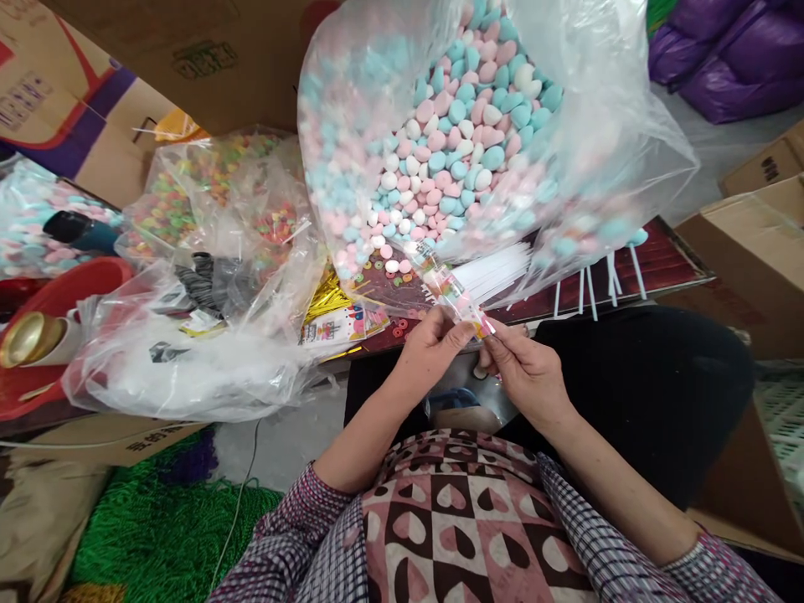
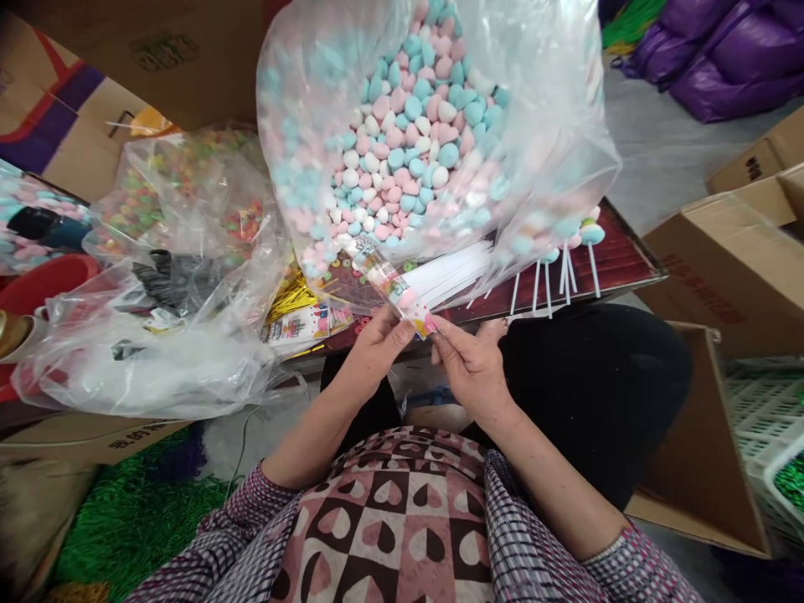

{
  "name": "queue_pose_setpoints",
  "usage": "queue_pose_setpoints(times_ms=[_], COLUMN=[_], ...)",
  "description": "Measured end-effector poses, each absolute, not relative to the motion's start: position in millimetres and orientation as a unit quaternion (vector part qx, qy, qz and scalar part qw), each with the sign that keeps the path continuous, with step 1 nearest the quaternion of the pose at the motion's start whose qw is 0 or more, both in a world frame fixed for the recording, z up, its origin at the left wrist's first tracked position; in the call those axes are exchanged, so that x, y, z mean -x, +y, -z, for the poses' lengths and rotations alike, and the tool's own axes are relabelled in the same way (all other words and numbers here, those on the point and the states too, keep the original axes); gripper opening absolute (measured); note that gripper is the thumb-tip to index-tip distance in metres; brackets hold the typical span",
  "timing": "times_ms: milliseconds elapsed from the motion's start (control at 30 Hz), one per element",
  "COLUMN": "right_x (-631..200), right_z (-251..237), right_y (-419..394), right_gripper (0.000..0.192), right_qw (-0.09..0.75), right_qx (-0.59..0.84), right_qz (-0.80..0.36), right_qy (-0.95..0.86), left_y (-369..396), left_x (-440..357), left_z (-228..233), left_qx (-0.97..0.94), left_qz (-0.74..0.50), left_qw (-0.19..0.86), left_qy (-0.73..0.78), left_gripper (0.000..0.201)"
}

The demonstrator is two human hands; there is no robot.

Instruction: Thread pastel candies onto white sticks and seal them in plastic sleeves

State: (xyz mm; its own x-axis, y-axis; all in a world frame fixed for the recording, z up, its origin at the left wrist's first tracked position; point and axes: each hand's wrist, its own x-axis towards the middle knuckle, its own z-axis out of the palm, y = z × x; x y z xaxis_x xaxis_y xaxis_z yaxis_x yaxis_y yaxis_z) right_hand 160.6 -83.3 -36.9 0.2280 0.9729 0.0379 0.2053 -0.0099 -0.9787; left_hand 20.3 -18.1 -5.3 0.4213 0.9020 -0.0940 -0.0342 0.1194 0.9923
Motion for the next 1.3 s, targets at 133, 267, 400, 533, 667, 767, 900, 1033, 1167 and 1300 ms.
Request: queue_pose_setpoints(times_ms=[133, 267, 400, 533, 667, 767, 900, 1033, 1167, 1300], right_x=[-156.3, -152.5, -151.6, -162.5, -182.3, -187.8, -175.9, -153.3, -139.5, -151.1], right_z=[32.5, 33.7, 33.6, 21.9, 4.5, -7.6, -21.4, -19.9, -8.7, -14.4], right_y=[-84.3, -85.0, -84.2, -81.2, -75.7, -68.4, -57.3, -50.4, -49.3, -50.5], right_gripper=[0.031, 0.03, 0.023, 0.024, 0.02, 0.04, 0.058, 0.045, 0.037, 0.042], right_qw=[0.524, 0.531, 0.522, 0.49, 0.517, 0.555, 0.504, 0.54, 0.621, 0.55], right_qx=[0.582, 0.577, 0.588, 0.566, 0.562, 0.515, 0.428, 0.475, 0.536, 0.523], right_qz=[-0.374, -0.376, -0.371, -0.396, -0.417, -0.509, -0.637, -0.588, -0.457, -0.514], right_qy=[-0.497, -0.494, -0.494, -0.531, -0.493, -0.408, -0.396, -0.369, -0.345, -0.399], left_y=[-17.0, -19.8, -26.3, -26.5, -23.8, -29.8, -42.6, -40.5, -29.4, -27.6], left_x=[-27.1, -40.1, -46.1, -40.1, -28.0, -24.2, -26.0, -22.0, -12.2, -2.3], left_z=[-4.5, -5.8, -0.7, -2.4, -11.3, -15.6, -13.6, -8.4, -5.0, -6.5], left_qx=[-0.416, -0.34, -0.344, -0.384, -0.418, -0.38, -0.309, -0.428, -0.593, -0.535], left_qz=[-0.422, -0.407, -0.404, -0.403, -0.41, -0.275, -0.122, -0.207, -0.328, -0.285], left_qw=[0.726, 0.776, 0.776, 0.76, 0.746, 0.848, 0.934, 0.847, 0.589, 0.705], left_qy=[0.35, 0.342, 0.34, 0.335, 0.317, 0.248, 0.131, 0.239, 0.441, 0.367], left_gripper=[0.045, 0.05, 0.039, 0.038, 0.037, 0.039, 0.046, 0.041, 0.028, 0.04])
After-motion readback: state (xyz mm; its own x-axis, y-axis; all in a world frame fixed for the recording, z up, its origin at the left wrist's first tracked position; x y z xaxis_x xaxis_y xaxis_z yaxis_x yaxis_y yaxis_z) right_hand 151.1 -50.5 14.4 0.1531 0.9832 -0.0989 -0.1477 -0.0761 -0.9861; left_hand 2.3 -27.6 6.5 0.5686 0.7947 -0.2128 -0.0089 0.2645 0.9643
